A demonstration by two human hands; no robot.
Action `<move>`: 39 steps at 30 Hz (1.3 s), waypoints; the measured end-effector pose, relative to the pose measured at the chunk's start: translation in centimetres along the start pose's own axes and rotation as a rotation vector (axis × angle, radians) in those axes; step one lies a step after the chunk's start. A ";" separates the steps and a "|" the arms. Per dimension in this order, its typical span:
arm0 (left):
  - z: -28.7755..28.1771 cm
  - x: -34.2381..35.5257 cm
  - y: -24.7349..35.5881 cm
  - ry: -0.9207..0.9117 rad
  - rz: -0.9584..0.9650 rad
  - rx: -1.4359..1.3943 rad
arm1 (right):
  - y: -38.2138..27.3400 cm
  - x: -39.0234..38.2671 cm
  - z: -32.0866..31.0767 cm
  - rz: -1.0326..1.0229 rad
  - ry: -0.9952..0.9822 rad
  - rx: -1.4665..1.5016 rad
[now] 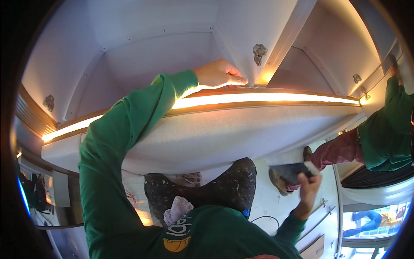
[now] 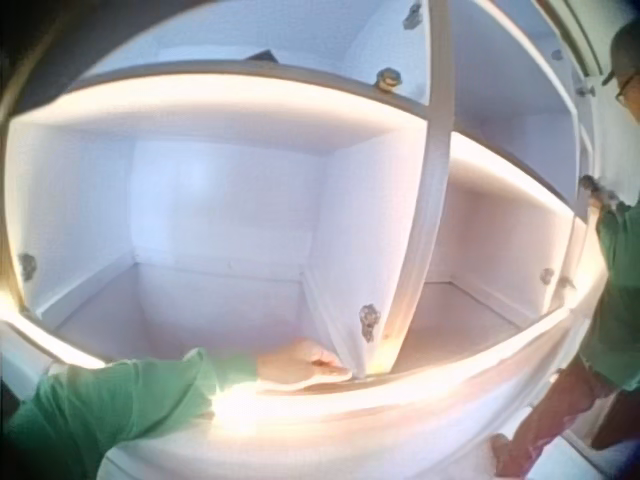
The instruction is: The person installs an LED light strip into a ceiling fixture, using a scraper to smooth the surface and a cloth to wipe it clean. They adjust the strip and continue smoothing the fixture while seated on the floor.
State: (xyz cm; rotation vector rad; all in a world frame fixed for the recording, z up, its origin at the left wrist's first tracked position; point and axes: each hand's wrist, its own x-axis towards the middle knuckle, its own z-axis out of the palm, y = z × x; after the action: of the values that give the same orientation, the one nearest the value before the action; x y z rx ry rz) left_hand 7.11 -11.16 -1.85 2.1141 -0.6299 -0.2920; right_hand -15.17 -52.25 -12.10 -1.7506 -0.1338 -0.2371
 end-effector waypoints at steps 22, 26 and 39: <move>1.0 4.4 0.8 -0.059 -0.036 0.164 | 24.0 -11.6 8.6 0.728 0.000 0.951; 2.0 3.6 1.7 0.011 -0.026 0.441 | 24.1 -11.5 8.7 0.704 -0.008 0.947; 3.8 2.9 1.4 0.121 0.057 0.615 | 24.5 -11.5 8.8 0.719 0.038 0.955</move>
State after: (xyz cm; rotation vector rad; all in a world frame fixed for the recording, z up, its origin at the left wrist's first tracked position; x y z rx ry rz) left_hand 7.48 -16.07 -2.84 2.6656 -0.7752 0.0794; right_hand -20.23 -47.86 -39.78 -0.7561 0.3630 0.2919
